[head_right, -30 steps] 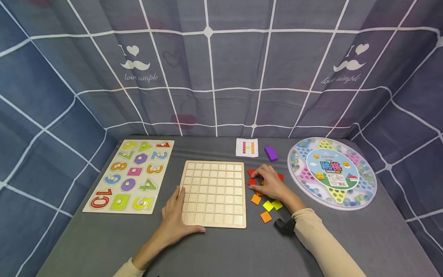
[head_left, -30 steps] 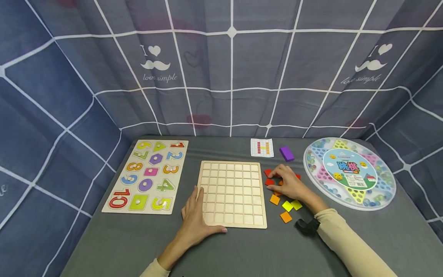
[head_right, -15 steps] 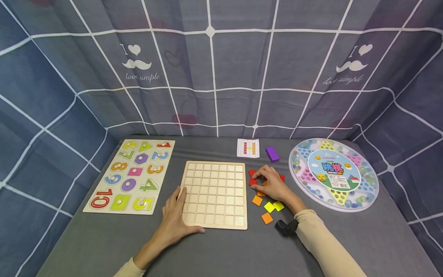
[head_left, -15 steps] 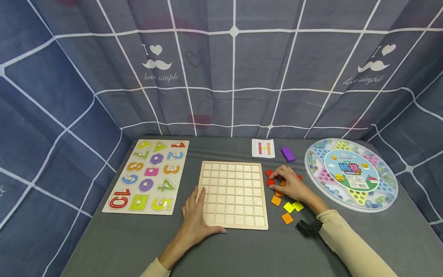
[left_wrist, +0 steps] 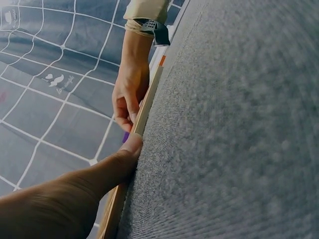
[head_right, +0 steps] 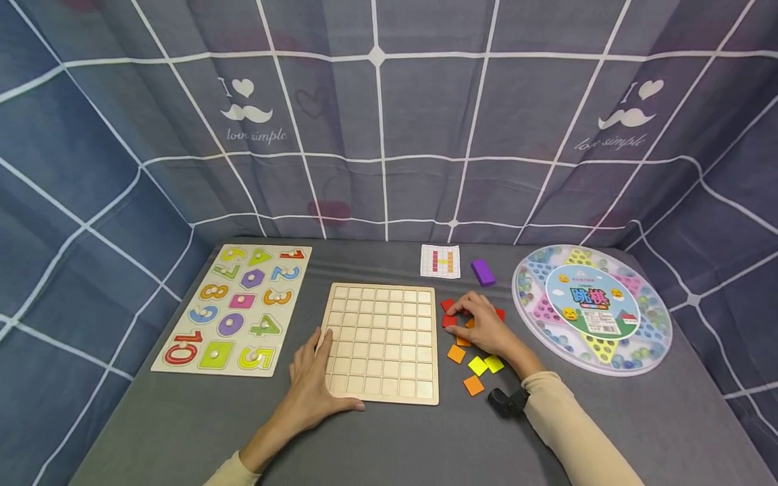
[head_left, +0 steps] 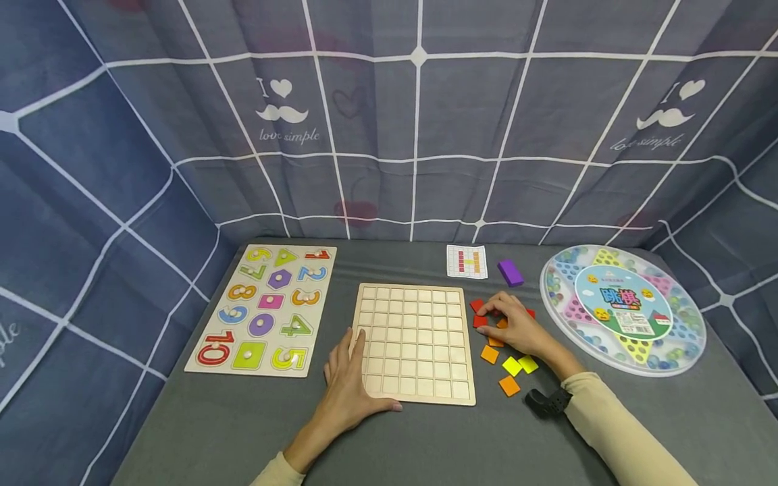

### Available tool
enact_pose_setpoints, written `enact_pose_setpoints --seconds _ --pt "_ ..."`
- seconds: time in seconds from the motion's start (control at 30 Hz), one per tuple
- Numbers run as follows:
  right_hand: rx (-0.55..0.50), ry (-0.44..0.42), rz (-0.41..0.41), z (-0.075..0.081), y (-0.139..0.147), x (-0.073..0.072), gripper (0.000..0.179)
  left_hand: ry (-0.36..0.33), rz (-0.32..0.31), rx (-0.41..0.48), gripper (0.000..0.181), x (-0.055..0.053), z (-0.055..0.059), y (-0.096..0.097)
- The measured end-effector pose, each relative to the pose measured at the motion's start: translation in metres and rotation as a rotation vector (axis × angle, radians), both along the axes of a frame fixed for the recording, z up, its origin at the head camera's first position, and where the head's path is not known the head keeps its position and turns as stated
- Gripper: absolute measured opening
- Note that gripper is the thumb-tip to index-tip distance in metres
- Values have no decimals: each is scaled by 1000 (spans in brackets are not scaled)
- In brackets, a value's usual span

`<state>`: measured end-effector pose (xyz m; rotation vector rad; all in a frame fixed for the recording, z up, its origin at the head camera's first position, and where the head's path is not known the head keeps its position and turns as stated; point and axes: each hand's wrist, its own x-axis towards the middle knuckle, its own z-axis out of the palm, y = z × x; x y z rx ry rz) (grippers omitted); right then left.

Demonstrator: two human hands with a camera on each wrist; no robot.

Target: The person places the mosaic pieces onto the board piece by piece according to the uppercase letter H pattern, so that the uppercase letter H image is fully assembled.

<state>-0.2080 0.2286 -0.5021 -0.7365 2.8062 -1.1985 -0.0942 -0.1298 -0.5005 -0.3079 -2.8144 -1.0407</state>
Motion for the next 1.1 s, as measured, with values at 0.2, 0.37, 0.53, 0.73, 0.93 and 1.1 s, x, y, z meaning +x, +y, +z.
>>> enact_pose_setpoints --seconds 0.2,0.37,0.53,0.73,0.93,1.1 --pt "-8 3 5 -1 1 1 21 7 -6 -1 141 0 1 0" --pt "-7 6 7 -1 1 0 22 15 -6 -4 141 1 1 1" --pt "-9 2 7 -1 1 0 22 19 -6 -10 140 1 2 1" --pt "-16 1 6 -3 2 0 21 11 -4 -18 140 2 2 1" --pt "-20 14 7 -5 3 0 21 5 -4 -16 140 1 2 2" --pt "-15 28 7 -5 3 -2 22 10 1 -20 140 1 3 2"
